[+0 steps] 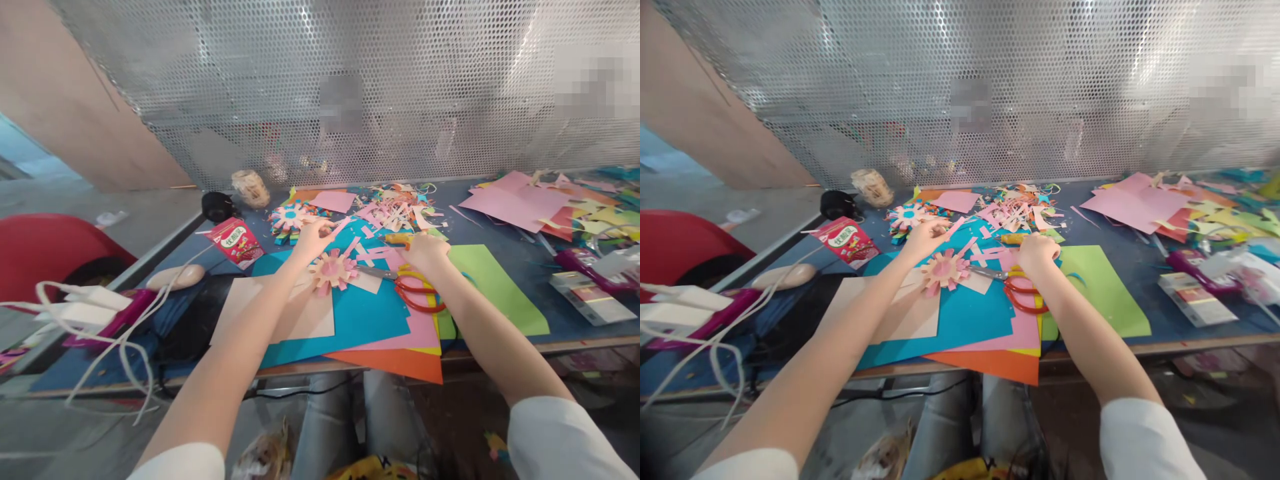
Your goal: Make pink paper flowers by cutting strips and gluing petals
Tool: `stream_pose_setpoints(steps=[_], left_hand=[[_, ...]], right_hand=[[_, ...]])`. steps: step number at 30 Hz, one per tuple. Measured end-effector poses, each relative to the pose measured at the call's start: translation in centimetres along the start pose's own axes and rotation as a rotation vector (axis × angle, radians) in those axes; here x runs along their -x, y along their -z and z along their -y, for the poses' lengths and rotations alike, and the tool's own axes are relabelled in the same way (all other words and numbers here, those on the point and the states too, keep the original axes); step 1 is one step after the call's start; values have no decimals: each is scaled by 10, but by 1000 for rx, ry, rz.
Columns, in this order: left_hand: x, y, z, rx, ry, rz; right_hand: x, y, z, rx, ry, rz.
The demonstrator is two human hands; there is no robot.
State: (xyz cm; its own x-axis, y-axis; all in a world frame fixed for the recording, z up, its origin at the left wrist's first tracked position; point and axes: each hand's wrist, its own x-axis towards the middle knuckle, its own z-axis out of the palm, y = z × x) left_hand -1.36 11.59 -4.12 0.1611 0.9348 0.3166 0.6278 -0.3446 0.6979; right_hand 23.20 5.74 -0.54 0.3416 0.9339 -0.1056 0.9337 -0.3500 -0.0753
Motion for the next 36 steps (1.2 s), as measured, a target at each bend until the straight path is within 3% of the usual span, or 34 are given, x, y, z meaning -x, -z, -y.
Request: stream_pose_setpoints(steps=[3,7,11,15,22,27,36], left_hand=[[5,5,-6,111,27,4],[12,8,-16,195,85,13],[16,5,-23,196,76,33],[19,2,-28,202,37,70],[24,-1,-32,288,46,131],[25,-2,-33,255,42,140],[25,-2,-37,298,76,166]], right_hand=[[-8,3,-5,-44,44,78],[-12,8,-9,-84,66,40],[-9,10,-7,-248,56,-158],[-4,10,-2,-352,171,-356],[10,11,3,-350,322,-510],[11,8,4,-272,415,-564],[15,8,8,-179,456,-565]])
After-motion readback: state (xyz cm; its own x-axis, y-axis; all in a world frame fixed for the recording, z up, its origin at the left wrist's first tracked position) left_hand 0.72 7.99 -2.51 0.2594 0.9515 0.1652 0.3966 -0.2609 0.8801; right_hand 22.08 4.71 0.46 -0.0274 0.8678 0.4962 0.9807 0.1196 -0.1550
